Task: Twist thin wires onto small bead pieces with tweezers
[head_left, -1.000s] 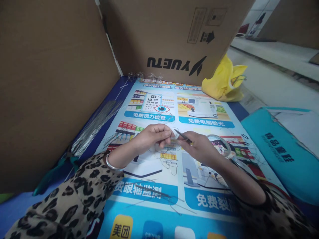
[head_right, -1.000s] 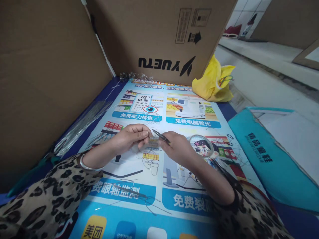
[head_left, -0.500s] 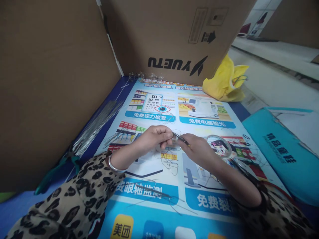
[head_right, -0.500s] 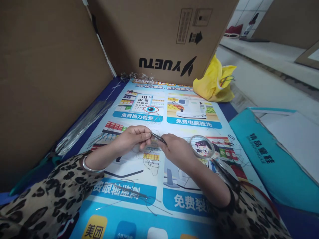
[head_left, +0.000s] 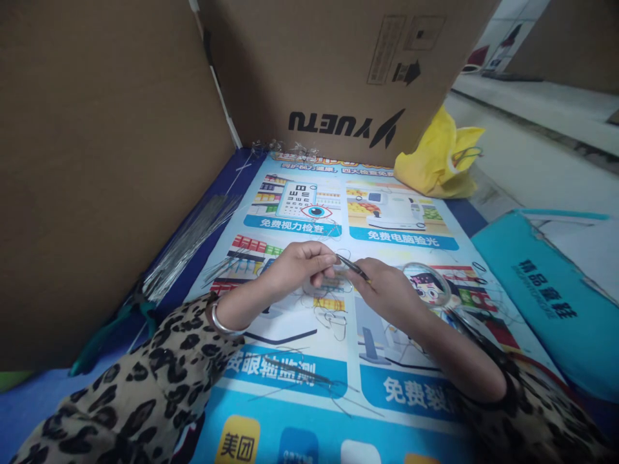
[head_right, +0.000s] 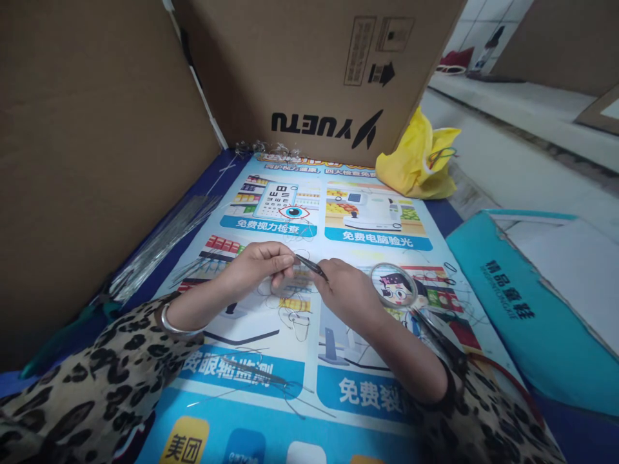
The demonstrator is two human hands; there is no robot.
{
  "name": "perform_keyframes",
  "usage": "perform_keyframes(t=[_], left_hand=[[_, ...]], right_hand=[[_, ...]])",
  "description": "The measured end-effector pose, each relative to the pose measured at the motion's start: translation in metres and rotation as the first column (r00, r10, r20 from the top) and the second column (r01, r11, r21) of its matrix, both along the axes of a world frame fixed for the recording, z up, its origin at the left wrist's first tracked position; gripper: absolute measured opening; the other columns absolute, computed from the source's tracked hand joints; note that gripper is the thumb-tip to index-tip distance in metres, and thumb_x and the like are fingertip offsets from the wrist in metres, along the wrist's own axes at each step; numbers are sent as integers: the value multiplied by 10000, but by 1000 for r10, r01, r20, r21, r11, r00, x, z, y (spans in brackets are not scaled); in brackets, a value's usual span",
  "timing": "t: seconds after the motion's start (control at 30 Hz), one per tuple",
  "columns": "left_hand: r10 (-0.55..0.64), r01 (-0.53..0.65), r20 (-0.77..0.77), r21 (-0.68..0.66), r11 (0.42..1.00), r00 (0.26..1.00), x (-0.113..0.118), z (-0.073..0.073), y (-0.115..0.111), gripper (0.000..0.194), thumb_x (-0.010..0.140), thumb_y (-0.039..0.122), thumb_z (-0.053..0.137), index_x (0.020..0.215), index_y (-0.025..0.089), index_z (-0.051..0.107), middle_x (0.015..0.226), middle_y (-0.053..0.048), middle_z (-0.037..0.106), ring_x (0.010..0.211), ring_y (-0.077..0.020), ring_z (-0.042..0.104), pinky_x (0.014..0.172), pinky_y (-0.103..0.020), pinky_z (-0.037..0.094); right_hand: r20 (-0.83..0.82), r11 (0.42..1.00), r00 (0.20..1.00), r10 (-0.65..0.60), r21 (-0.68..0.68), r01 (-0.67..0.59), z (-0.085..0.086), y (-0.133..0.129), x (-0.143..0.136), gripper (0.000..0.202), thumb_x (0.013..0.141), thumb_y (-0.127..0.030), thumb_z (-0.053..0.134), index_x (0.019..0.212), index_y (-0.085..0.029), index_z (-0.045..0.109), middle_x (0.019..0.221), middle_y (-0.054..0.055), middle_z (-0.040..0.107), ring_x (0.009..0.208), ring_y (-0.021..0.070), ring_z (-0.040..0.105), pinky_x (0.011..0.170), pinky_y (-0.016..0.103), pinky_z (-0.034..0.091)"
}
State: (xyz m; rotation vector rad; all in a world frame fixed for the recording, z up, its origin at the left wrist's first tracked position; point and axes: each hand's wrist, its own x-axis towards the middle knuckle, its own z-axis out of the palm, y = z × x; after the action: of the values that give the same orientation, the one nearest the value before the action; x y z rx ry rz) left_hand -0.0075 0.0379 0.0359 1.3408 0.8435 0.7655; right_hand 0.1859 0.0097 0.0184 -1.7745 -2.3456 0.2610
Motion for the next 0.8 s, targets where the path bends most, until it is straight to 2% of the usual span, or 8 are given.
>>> perform_keyframes(t=[0.17, 0.3, 0.43, 0.47, 0.53, 0.63, 0.7, 0.8], left_hand=[[-112, 110, -26, -72, 991, 993, -2, -6, 0, 233, 790, 339, 578, 696, 125, 586, 503, 28, 546, 400, -33, 425, 434, -174, 330], [-136, 129, -91, -81, 988, 987, -3, -6, 1, 263, 800, 372, 559, 712, 126, 589, 454, 35, 503, 388, -39, 403, 426, -180, 310], [-86, 121, -313, 93, 988, 946, -13, 2, 9, 284, 832, 398, 482, 763, 141, 583, 657, -16, 608, 491, -67, 499, 496, -207, 378], [-30, 124, -431, 192, 974, 902, -16, 4, 11, 273, 835, 388, 470, 772, 150, 588, 699, -21, 617, 532, -79, 514, 522, -216, 384], [124, 191, -668, 377, 906, 734, -24, 8, 15, 229, 808, 373, 504, 777, 170, 606, 750, -28, 622, 635, -120, 535, 578, -241, 382], [244, 336, -839, 438, 834, 486, -29, 6, 15, 225, 767, 396, 549, 819, 188, 616, 912, -56, 621, 775, -185, 557, 647, -285, 387], [250, 373, -866, 425, 825, 434, -28, 2, 13, 287, 765, 426, 548, 933, 198, 595, 1017, -71, 594, 848, -213, 564, 684, -303, 398], [262, 384, -863, 439, 812, 433, -23, -7, 11, 373, 762, 439, 552, 1055, 208, 536, 1070, -78, 559, 909, -226, 554, 711, -308, 405]], right_hand=[[-4, 1000, 1000, 29, -3, -29, -3, -1, -1, 308, 911, -422, 309, 805, -208, 503, 809, 23, 602, 714, 141, 551, 605, 235, 319], [45, 1000, 999, 8, -27, -6, -4, -1, -3, 348, 910, -459, 299, 826, -207, 523, 807, 32, 628, 699, 154, 573, 581, 246, 308], [100, 999, 995, -23, -30, 26, -3, -1, -4, 336, 913, -445, 303, 867, -208, 537, 841, 38, 648, 703, 160, 590, 562, 253, 298], [116, 999, 993, -32, -30, 36, -3, 0, -4, 336, 914, -445, 301, 869, -210, 537, 844, 35, 650, 700, 160, 592, 555, 255, 295], [158, 998, 987, -41, -36, 47, -3, 0, -4, 343, 916, -450, 294, 864, -212, 536, 836, 30, 651, 686, 161, 595, 539, 259, 287], [230, 999, 973, -35, -31, 43, -2, 0, -4, 334, 918, -439, 301, 868, -209, 539, 836, 35, 651, 693, 171, 604, 520, 264, 283], [283, 999, 959, -31, -32, 42, -2, 0, -5, 315, 915, -426, 322, 877, -205, 545, 844, 46, 651, 709, 181, 614, 513, 264, 290], [339, 998, 941, -24, -39, 40, -2, -1, -5, 300, 910, -418, 346, 882, -202, 551, 847, 59, 649, 719, 192, 619, 517, 262, 318]])
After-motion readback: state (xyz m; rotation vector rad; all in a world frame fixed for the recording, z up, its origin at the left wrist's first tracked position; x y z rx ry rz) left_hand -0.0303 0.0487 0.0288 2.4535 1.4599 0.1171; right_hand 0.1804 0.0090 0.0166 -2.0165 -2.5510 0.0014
